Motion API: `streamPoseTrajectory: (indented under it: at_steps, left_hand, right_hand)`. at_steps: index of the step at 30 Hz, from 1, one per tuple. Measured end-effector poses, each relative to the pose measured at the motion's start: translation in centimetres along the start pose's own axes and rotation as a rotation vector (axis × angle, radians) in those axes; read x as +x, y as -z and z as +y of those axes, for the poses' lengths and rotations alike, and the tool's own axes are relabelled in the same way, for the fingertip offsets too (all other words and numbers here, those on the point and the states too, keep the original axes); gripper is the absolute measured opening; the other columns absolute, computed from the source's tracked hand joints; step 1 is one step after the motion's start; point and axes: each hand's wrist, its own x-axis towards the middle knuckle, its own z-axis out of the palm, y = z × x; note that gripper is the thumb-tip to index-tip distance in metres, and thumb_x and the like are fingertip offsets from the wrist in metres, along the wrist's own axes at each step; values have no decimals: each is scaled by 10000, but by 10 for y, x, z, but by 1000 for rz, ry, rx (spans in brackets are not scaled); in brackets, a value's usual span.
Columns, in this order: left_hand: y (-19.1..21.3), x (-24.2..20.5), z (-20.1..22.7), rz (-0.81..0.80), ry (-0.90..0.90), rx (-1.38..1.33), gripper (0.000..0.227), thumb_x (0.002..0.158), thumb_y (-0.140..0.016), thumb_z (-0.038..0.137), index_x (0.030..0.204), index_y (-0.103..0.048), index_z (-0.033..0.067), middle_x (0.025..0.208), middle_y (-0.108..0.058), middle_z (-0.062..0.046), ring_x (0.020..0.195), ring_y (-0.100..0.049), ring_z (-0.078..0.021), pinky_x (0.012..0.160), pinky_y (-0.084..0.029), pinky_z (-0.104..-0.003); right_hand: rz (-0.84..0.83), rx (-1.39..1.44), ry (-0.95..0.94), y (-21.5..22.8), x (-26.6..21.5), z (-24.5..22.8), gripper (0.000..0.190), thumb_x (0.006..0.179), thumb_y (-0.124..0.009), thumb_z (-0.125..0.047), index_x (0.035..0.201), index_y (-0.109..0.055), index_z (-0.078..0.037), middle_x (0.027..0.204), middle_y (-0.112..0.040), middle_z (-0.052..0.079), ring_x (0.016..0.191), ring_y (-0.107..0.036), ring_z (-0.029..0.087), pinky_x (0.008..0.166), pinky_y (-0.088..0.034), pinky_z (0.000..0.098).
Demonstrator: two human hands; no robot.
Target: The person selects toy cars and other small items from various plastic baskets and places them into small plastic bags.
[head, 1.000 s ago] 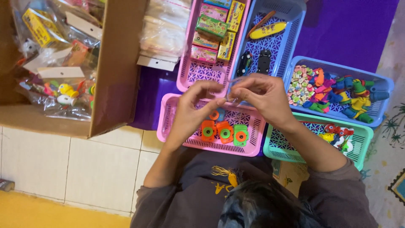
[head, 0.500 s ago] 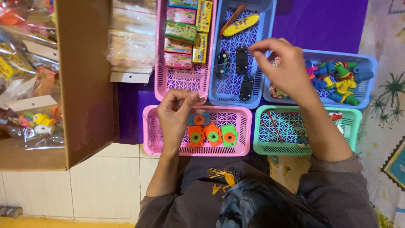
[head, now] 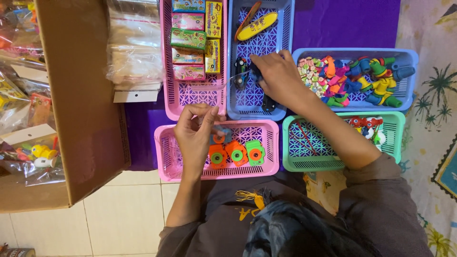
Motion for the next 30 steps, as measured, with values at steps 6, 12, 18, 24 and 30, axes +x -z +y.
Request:
streamPoseTrajectory:
  at_steps: [6,12,18,24,30]
  left_hand:
    - [8,-1,-3,20,16,-5,143,951,-734,39,889,-621,-25,919,-671,-130,728,-765,-242,473,-653,-281]
    - [8,-4,-1,24,3,-11,149,949,-736,26,882,-616,-31,897,-665,-128,720,-759,-231,480,-655,-277]
    - [10,-9,-10,-8,-1,12,142,947,-739,27,890,-622,-31,890,-672,-131,734,-760,-227,474,-651,-271]
    - [9,-10,-9,-9,1,16,147,951,-735,30,874,-621,-22,880,-673,-134,715,-753,-217,475,-652,-261]
    - [6,-12,-9,-47,53,18,154,945,-743,39,870,-619,-12,884,-674,-120,725,-752,-211,474,-643,-252]
  right_hand:
    - [13,1155,-321,44,-1,-5,414,855,-834,-79,1171,-567,-78,1029,-714,70,926,-679,138,763,-565,227]
    - [-141,1684,-368,55,-11,-5,364,889,-696,-72,1240,-620,-13,1091,-663,119,953,-720,221,847,-637,391]
    - [-166,1747,-234,66,-16,-24,697,858,-704,13,1495,-424,-35,1107,-620,145,908,-690,191,737,-606,324]
    - [-161,1657,-167,86,-17,-29,685,845,-705,77,1468,-461,-72,1101,-667,168,924,-731,241,757,-651,393]
    - [-110,1626,-230,77,-32,-32,624,799,-759,78,1370,-524,-14,1056,-692,176,868,-727,215,747,-656,362]
